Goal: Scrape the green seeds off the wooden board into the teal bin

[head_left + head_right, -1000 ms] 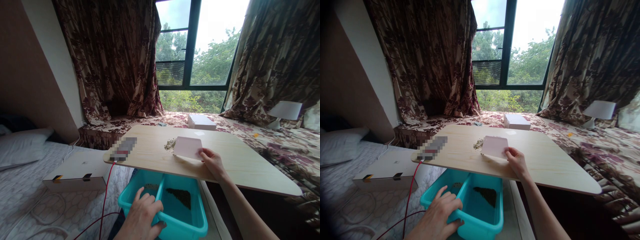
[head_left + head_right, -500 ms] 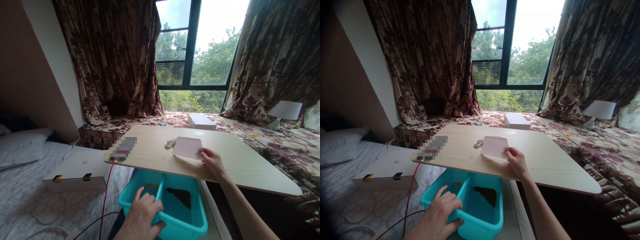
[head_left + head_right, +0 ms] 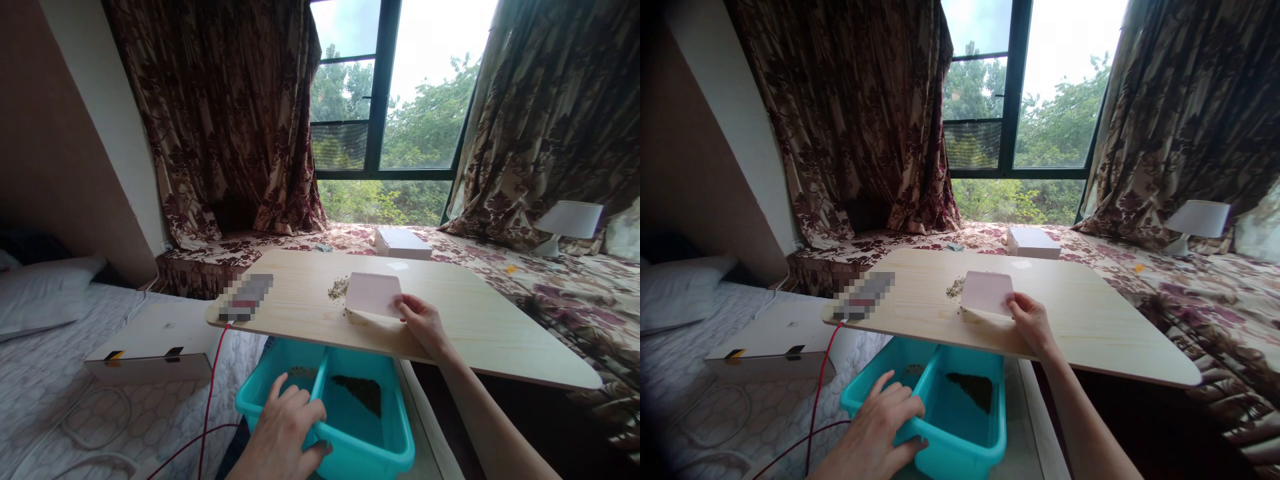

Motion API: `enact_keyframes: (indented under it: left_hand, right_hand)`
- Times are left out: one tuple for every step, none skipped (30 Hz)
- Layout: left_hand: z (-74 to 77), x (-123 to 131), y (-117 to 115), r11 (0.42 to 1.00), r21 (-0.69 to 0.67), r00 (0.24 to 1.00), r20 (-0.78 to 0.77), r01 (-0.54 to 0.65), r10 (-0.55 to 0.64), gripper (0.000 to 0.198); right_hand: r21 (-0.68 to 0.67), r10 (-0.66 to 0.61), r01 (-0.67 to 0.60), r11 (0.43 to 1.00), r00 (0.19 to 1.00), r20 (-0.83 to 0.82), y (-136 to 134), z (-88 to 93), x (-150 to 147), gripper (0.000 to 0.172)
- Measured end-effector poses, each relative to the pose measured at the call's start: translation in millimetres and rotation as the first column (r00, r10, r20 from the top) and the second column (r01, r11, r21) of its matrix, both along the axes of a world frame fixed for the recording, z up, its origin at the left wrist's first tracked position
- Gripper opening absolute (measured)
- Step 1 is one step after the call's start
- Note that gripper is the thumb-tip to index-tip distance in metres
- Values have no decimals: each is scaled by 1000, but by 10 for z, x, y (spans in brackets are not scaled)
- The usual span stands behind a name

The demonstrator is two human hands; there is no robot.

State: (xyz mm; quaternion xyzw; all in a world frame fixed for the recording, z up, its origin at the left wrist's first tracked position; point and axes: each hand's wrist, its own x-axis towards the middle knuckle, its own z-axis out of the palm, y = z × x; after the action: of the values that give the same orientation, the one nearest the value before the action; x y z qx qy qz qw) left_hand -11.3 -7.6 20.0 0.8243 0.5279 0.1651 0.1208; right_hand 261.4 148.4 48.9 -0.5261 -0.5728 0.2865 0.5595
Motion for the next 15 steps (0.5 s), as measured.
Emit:
enact_keyframes:
  left_hand:
    - [1, 1, 0, 1000, 2, 1000, 2, -3, 3, 16]
    - [2, 2, 1, 1000, 4, 1000, 5, -7, 7, 16]
    - [3, 3, 3, 1000, 3, 1000, 7, -8, 8, 15]
    - [5, 2, 6, 1000, 1, 1000, 6, -7, 7, 14]
    - [8, 0, 9, 1000, -4, 1000, 4, -4, 4, 13]
    - [11, -2, 13, 1000, -13, 1000, 0, 0, 0, 13]
    - [15, -5, 15, 1000, -21, 1000, -4, 3, -3, 13]
    - [18, -7, 17, 1000, -28, 1000, -5, 3, -4, 13]
    - [21, -10, 18, 999, -33, 1000, -4, 3, -4, 14]
    - [24, -11, 18, 999, -33, 1000, -1, 1, -1, 14]
    - [26, -12, 17, 1000, -29, 1000, 4, -3, 3, 14]
    - [27, -12, 17, 1000, -24, 1000, 8, -5, 6, 14]
    - [25, -12, 16, 1000, -21, 1000, 10, -5, 6, 14]
    - [22, -11, 16, 1000, -21, 1000, 8, -3, 3, 14]
    - [16, -11, 17, 1000, -22, 1000, 3, 1, -1, 14]
  right_hand:
    - [0, -5, 5, 1000, 1000, 7, -3, 2, 3, 30]
    - [1, -10, 10, 1000, 1000, 13, -6, 4, 6, 30]
    - [2, -16, 16, 1000, 1000, 18, -9, 6, 10, 30]
    - [3, -24, 24, 1000, 1000, 20, -12, 7, 14, 30]
    - [3, -34, 34, 999, 999, 17, -14, 8, 17, 31]
    - [3, -47, 47, 999, 999, 11, -15, 8, 20, 32]
    - [4, -64, 64, 998, 998, 3, -16, 9, 22, 32]
    - [4, -81, 81, 997, 997, -6, -18, 10, 24, 33]
    - [2, -95, 95, 995, 995, -14, -20, 12, 25, 33]
    - [-2, -105, 105, 994, 994, -20, -22, 15, 25, 32]
    - [-6, -112, 112, 994, 993, -24, -25, 18, 25, 31]
    - [-9, -117, 117, 993, 993, -27, -28, 23, 25, 31]
    - [-11, -122, 122, 993, 992, -28, -31, 27, 25, 30]
    - [-12, -127, 127, 992, 992, -28, -34, 31, 25, 30]
    - [-12, -133, 133, 991, 991, -28, -37, 35, 25, 29]
